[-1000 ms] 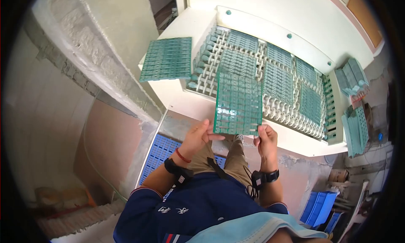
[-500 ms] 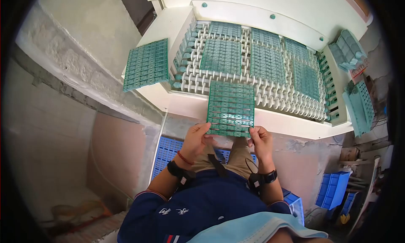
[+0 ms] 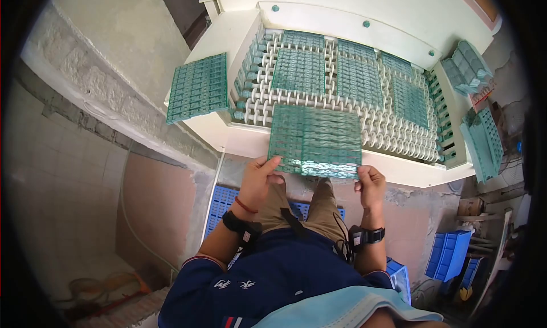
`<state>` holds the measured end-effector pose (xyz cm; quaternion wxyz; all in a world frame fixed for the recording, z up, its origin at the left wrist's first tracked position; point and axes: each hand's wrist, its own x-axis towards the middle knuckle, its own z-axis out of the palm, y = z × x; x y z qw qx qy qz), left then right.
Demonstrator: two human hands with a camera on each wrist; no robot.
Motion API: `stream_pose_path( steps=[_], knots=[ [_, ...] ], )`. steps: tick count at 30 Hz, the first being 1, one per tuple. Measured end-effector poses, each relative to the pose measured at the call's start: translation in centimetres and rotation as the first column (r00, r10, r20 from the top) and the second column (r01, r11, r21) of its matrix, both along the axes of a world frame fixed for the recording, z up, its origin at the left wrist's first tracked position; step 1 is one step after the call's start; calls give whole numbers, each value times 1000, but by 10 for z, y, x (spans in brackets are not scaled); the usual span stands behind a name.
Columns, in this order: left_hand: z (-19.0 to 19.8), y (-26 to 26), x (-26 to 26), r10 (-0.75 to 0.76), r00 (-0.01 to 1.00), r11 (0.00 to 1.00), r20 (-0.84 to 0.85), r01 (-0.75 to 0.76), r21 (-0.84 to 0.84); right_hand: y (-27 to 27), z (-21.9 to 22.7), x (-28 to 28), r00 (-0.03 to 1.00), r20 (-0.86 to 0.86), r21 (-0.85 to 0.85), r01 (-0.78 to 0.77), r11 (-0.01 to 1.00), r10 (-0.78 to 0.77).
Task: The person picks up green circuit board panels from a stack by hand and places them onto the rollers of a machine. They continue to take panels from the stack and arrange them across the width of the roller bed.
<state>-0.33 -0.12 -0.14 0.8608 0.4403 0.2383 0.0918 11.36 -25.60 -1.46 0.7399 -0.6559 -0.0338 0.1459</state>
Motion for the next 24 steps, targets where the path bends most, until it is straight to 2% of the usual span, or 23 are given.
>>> stream_pose_path(
  steps=[5,10,12,13,15,18,20,22,24],
  knots=[
    [1,31,15,28,1000,997,-13,-27,71,-35,-3,27,991,52,3,127,992,-127],
    [-4,47,32,20,999,999,-31,-19,49,-35,5,39,987,62,-33,149,988,-147],
    [-4,47,32,17,1000,999,-23,-16,41,-33,7,39,973,140,-153,207,966,-186],
    [-4,47,31,19,1000,999,-15,-18,31,-36,6,39,972,138,-152,210,966,-189],
    [-5,47,28,37,999,999,-28,-36,35,-48,3,43,948,230,-286,283,915,-221],
    [-4,48,19,70,997,996,-16,-69,48,-87,0,51,935,188,-159,331,930,-301],
    [-5,51,14,81,997,995,16,-82,54,-112,1,56,894,168,-109,435,894,-414],
    [-8,54,8,166,986,966,-27,-157,205,-140,2,62,861,213,-142,495,857,-462],
    [-10,55,5,185,983,955,0,-180,234,-159,5,72,842,183,-148,534,832,-508]
  ],
)
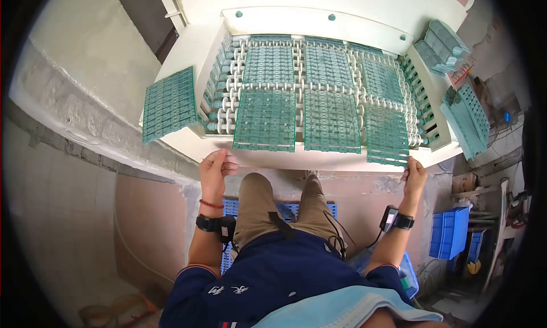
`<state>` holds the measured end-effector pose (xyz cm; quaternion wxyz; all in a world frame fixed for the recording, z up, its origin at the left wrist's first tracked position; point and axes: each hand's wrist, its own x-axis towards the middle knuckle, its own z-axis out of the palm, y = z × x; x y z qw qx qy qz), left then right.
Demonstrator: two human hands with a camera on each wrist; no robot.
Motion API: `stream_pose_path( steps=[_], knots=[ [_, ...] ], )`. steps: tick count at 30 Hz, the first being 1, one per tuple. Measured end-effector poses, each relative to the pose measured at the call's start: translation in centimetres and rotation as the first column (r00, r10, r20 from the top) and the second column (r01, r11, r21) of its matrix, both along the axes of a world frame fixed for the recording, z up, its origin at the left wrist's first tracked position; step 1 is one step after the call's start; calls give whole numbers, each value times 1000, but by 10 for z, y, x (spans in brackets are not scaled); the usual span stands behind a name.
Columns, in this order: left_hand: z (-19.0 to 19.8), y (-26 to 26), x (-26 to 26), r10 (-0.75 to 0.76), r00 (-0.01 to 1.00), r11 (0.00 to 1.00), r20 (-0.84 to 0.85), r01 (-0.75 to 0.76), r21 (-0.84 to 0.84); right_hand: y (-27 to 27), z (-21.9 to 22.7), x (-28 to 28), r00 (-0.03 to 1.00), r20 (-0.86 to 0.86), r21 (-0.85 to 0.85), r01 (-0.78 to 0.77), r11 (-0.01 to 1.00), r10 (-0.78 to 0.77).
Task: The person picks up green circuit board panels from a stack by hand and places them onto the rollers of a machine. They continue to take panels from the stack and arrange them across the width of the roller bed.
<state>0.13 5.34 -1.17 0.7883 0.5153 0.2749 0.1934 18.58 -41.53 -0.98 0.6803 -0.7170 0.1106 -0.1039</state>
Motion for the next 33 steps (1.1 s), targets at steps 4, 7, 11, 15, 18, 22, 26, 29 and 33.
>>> stream_pose_path(
  steps=[4,7,11,15,18,22,26,29,33],
  knots=[
    [0,-4,-4,29,999,992,29,-32,123,-16,-1,15,1000,-19,-55,11,998,-12],
    [1,-7,-8,25,999,986,39,-31,163,-21,-10,24,999,14,-150,45,988,-43],
    [0,-3,-16,59,997,981,49,-67,181,-7,3,9,975,130,-266,212,941,-183],
    [5,4,-28,144,987,966,70,-156,207,9,11,-8,907,384,-432,344,834,-175],
    [11,4,-32,186,979,946,89,-203,253,59,35,-24,864,494,-619,271,737,97],
    [12,-1,-32,184,975,939,128,-213,270,132,53,-32,758,407,-827,68,558,510],
    [10,0,-41,199,971,921,133,-231,312,174,58,-27,651,308,-930,51,364,694],
    [14,9,-56,251,960,901,126,-279,332,180,45,-19,663,265,-949,51,310,700],
    [18,34,-73,342,929,848,143,-371,379,181,34,-14,716,218,-967,66,247,663]
  ],
)
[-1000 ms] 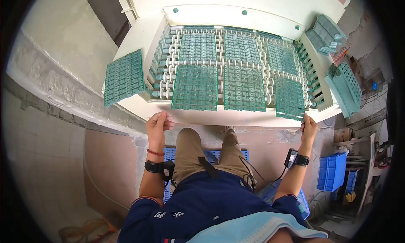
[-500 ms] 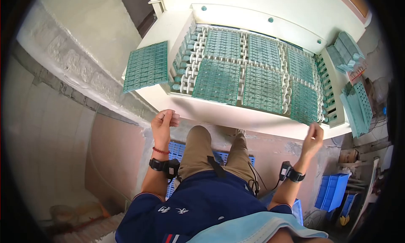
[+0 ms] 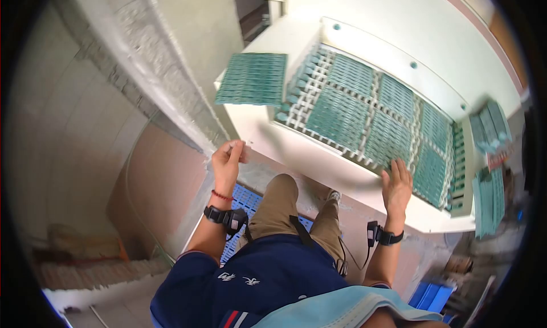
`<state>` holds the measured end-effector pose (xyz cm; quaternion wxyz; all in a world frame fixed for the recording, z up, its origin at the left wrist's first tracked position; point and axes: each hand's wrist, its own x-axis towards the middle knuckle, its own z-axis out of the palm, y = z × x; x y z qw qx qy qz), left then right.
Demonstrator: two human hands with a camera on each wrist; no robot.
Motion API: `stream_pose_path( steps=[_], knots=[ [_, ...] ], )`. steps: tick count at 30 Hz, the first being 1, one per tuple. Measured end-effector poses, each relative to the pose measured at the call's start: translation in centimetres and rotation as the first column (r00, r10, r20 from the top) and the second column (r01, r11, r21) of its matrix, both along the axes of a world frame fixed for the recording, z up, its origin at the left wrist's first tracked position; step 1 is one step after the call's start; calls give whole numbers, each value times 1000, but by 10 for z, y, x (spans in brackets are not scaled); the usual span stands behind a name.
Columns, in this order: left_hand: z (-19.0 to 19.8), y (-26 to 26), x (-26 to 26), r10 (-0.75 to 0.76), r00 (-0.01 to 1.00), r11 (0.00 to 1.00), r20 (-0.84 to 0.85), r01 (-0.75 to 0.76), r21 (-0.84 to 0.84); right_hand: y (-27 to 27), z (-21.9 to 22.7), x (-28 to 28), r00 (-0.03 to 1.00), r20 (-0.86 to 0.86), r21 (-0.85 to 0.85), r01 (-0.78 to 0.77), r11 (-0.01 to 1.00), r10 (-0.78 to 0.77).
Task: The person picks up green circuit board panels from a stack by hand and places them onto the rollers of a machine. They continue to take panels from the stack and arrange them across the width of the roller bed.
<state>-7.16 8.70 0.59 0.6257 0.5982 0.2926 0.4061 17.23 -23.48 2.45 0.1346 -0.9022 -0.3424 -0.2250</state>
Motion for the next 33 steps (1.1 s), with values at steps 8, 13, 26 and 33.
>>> stream_pose_path(
  steps=[8,13,26,33],
  knots=[
    [37,43,16,367,923,824,116,-380,420,28,31,-21,993,-54,87,-103,991,108],
    [63,45,27,425,905,759,-5,-354,546,71,59,-55,798,-396,281,-366,887,454],
    [66,38,24,578,810,550,-101,-295,781,203,70,-23,473,-554,533,-431,728,685],
    [75,24,21,667,734,358,-126,-168,919,261,91,-31,400,-751,499,-178,848,525]
  ],
)
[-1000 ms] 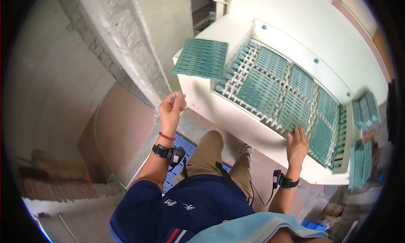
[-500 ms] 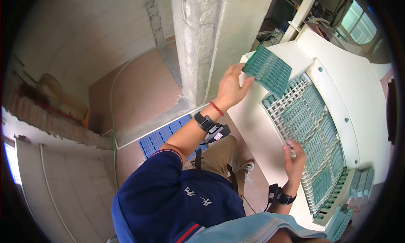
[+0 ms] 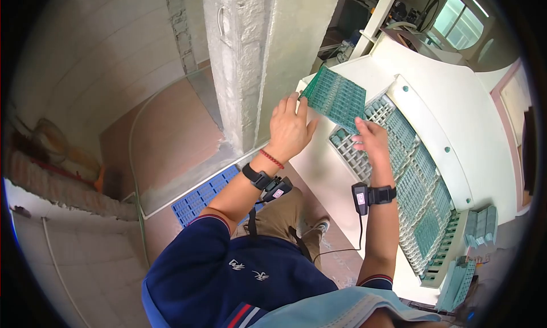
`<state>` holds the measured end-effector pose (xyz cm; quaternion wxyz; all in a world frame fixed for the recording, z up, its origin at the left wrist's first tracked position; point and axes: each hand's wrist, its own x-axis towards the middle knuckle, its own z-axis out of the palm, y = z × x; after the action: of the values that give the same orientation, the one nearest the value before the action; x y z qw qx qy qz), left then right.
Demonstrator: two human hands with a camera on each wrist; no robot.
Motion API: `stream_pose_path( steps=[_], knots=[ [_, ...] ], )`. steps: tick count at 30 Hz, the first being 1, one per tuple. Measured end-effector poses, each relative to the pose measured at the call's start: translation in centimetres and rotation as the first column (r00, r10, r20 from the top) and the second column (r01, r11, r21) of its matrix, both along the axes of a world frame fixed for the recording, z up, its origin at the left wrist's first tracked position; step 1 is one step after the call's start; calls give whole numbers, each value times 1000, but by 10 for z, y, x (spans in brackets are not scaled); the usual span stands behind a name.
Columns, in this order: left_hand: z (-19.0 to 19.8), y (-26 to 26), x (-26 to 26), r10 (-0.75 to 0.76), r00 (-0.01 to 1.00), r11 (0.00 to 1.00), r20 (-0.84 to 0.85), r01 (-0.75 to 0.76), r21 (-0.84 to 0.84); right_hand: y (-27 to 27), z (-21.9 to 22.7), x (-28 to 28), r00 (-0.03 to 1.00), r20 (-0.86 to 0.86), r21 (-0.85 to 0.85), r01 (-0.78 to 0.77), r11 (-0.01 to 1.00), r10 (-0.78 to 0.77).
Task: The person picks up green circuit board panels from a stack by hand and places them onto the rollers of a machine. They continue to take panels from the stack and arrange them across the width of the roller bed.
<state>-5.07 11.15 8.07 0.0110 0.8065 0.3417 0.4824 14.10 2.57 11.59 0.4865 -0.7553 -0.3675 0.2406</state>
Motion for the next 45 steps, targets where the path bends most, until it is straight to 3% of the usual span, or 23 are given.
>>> stream_pose_path(
  steps=[6,10,15,18,20,21,22,23,24,25,26,28,29,31,32,34,37,45],
  knots=[
    [-4,-5,-1,-38,999,998,-20,39,44,-2,-13,4,969,-243,62,68,996,-51],
    [-4,-15,0,-87,996,994,-23,88,62,-15,-20,5,970,-221,107,125,986,-99],
    [-6,-37,-2,-231,973,971,2,230,57,-65,-37,3,924,-362,264,228,937,-123],
    [-14,-52,-3,-396,917,915,53,399,-66,-115,-52,2,886,-448,351,296,888,-118],
    [-21,-65,-1,-537,822,804,190,567,-181,-151,-64,-2,858,-494,378,358,854,-141],
    [-33,-72,2,-607,775,729,177,632,-264,-168,-71,-4,842,-517,383,391,837,-157],
    [-54,-81,6,-620,765,717,173,643,-269,-184,-78,-7,824,-540,387,425,818,-173],
    [-78,-90,11,-673,608,358,421,766,-534,-197,-84,-11,817,-544,384,442,810,-188],
    [-80,-96,15,-583,472,-96,662,769,-632,-210,-91,-14,813,-550,391,452,802,-190],
    [-80,-99,17,-535,431,-353,726,667,-656,-220,-96,-16,808,-556,397,466,791,-196],
    [-82,-104,22,-550,419,-373,723,651,-661,-227,-101,-18,798,-561,396,493,775,-220],
    [-88,-117,29,-227,366,-714,903,568,-410,-240,-113,-25,772,-578,352,527,774,-263],
    [-89,-122,31,-242,363,-730,900,543,-415,-243,-119,-28,781,-568,363,520,773,-259],
    [-88,-127,33,-62,420,-784,905,541,-304,-244,-124,-31,768,-573,350,545,762,-286],
    [-89,-127,33,-76,425,-792,902,523,-314,-243,-125,-33,764,-575,334,545,769,-292],
    [-93,-124,34,-71,519,-716,852,569,-406,-236,-121,-36,751,-584,323,562,761,-307],
    [-94,-119,32,-63,588,-656,807,585,-478,-231,-125,-35,781,-536,241,507,828,-322],
    [-95,-107,34,-20,660,-554,751,618,-558,-225,-124,-33,813,-450,158,479,864,-369]
  ],
)
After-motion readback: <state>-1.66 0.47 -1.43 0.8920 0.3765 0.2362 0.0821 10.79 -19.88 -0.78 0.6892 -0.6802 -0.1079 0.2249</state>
